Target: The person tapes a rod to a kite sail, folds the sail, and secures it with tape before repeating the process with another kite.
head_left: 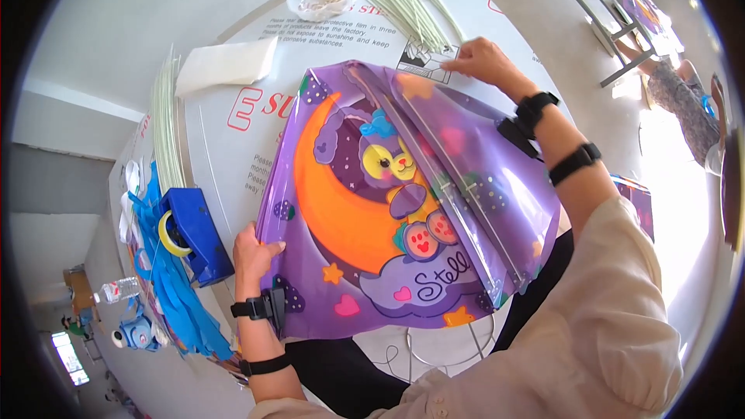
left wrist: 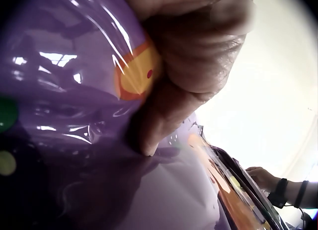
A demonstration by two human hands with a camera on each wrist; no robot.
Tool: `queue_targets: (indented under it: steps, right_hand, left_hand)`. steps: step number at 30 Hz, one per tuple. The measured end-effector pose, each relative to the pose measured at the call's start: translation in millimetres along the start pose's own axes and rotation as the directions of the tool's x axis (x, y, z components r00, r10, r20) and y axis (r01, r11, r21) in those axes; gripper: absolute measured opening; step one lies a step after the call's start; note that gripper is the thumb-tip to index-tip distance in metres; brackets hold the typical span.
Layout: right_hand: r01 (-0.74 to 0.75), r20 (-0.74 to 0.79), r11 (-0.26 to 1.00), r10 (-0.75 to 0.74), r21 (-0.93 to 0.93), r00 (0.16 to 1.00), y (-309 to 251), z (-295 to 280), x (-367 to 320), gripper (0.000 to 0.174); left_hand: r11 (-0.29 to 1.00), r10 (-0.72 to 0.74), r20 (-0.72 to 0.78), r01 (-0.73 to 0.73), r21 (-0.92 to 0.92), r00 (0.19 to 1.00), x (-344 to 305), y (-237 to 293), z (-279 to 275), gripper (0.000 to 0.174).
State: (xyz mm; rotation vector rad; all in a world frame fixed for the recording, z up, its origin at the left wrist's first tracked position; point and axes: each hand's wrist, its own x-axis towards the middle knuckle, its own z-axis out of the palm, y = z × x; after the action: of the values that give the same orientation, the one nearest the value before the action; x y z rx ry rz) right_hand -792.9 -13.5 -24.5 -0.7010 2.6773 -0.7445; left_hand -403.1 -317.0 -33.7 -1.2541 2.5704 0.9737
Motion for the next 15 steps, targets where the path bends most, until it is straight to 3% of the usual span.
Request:
queue_targets:
  steps: [1,2,3,4,6,8,9,13,15]
  right_hand:
    - [0.083,0.080,0.984,-0.071,-0.159,0.994,4,0,-14,0.048]
    - [0.132,0.210,0.970,-0.088,-0.206,0.974,11,-3,-30,0.052]
    - [0.217,0.110,0.967,-0.203,-0.134,0.973,24,0,-54,0.046]
    - [0.221,0.124,0.966,-0.205,-0.131,0.971,26,0,-74,0.046]
    - [0.113,0.018,0.981,-0.111,-0.158,0.994,28,-1,-105,0.038]
    - [-0.022,0.167,1.000,0.025,-0.015,0.986,40,-1,-100,0.044]
    - [-0.014,0.182,1.000,0.017,-0.019,0.983,46,1,-96,0.042]
    - [0.042,0.039,0.937,-0.030,-0.347,0.999,44,-11,-64,0.050]
    - [0.004,0.035,0.915,0.011,-0.403,0.999,42,-24,-58,0.050]
  left_hand:
    - [1.000,0.010,0.009,-0.010,-0.023,1.000,1,-3,0,0.033]
    - [0.999,0.021,0.021,-0.020,-0.044,1.000,2,-4,0,0.032]
    - [0.999,0.011,0.025,-0.010,-0.042,1.000,3,-4,0,0.032]
    - [0.999,0.024,0.018,-0.023,-0.037,1.000,3,-4,1,0.032]
    - [0.999,0.025,0.032,-0.024,-0.037,0.999,4,-3,-1,0.031]
    - [0.994,0.032,0.093,-0.022,-0.107,0.995,11,-10,-5,0.029]
    - [0.983,0.057,0.121,-0.035,-0.179,0.991,17,-18,-5,0.029]
    - [0.950,0.196,0.167,-0.145,-0.276,0.966,16,15,-6,0.030]
    - [0.965,0.162,0.183,-0.116,-0.237,0.970,20,29,2,0.030]
